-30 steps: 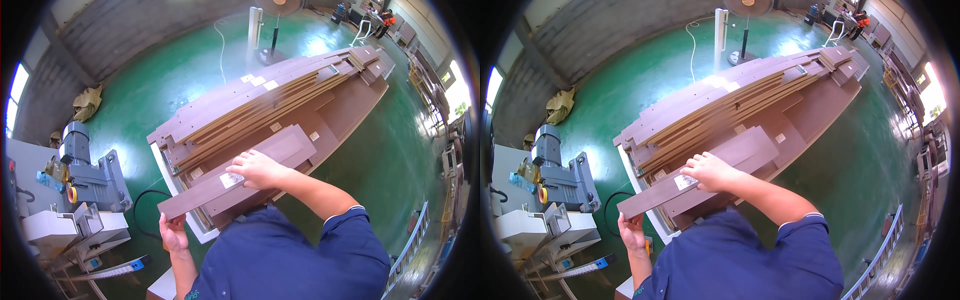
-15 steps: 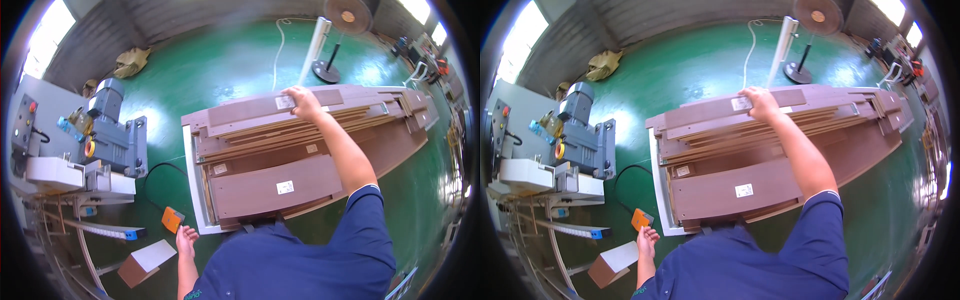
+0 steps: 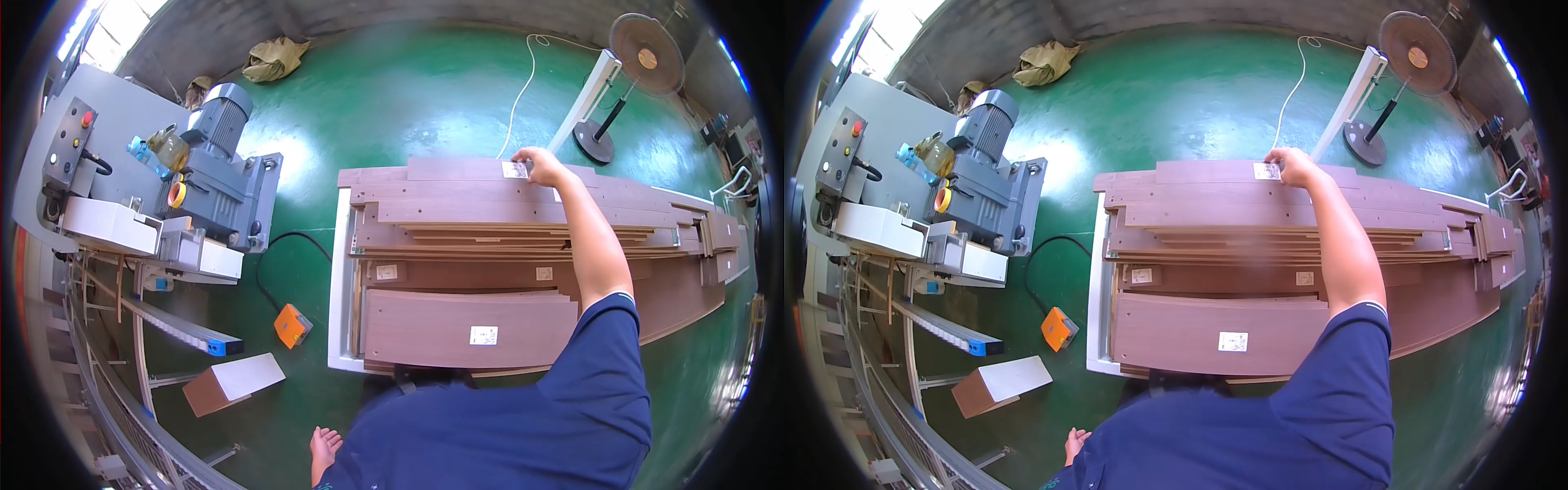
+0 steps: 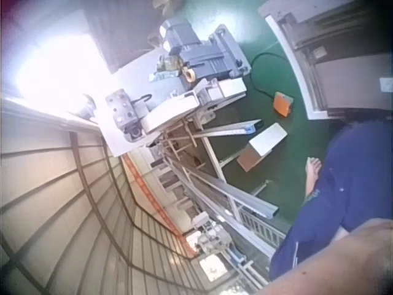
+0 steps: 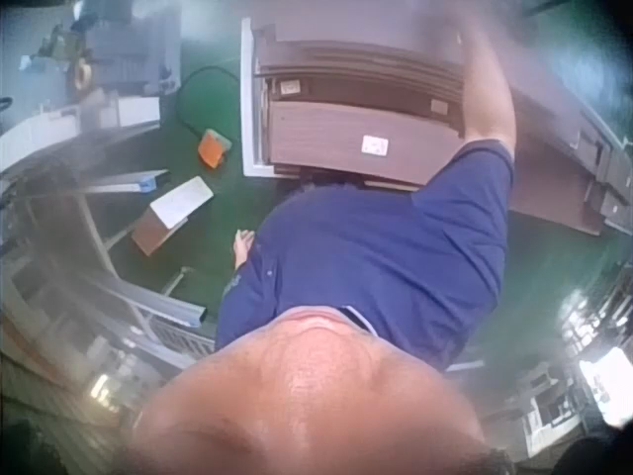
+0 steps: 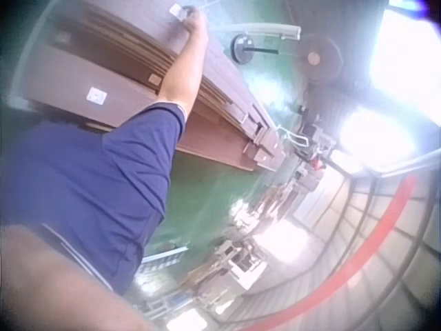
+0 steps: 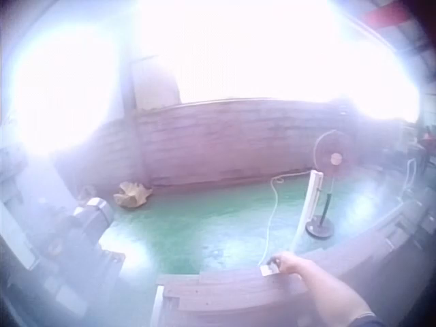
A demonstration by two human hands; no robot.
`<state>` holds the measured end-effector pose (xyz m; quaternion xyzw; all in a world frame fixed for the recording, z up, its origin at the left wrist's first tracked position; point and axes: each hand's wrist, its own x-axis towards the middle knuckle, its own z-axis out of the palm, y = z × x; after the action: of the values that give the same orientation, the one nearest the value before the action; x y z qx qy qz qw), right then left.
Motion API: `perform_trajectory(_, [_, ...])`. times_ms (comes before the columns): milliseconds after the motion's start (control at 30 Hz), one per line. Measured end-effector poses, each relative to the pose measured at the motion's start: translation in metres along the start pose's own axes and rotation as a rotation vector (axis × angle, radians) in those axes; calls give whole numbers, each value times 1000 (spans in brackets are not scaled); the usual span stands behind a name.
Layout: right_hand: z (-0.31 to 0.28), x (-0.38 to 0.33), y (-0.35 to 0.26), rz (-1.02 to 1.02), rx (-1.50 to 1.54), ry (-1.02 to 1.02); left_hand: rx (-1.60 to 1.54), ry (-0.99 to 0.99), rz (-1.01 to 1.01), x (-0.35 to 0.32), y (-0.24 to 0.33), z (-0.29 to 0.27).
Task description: The person picks up several long wood panels and a small rectangular wood panel and places them onto a stack of similar panels on a work table.
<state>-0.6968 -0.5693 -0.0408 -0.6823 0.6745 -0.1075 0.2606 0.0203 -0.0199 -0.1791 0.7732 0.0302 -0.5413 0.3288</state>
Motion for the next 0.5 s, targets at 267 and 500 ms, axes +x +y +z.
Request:
perform_trajectory(267, [16, -2, -35, 75, -155, 31, 10, -14, 71, -8, 26, 36])
perform_trajectory(500, [33, -24, -48, 53, -332, 215, 18, -80, 157, -17, 49, 68])
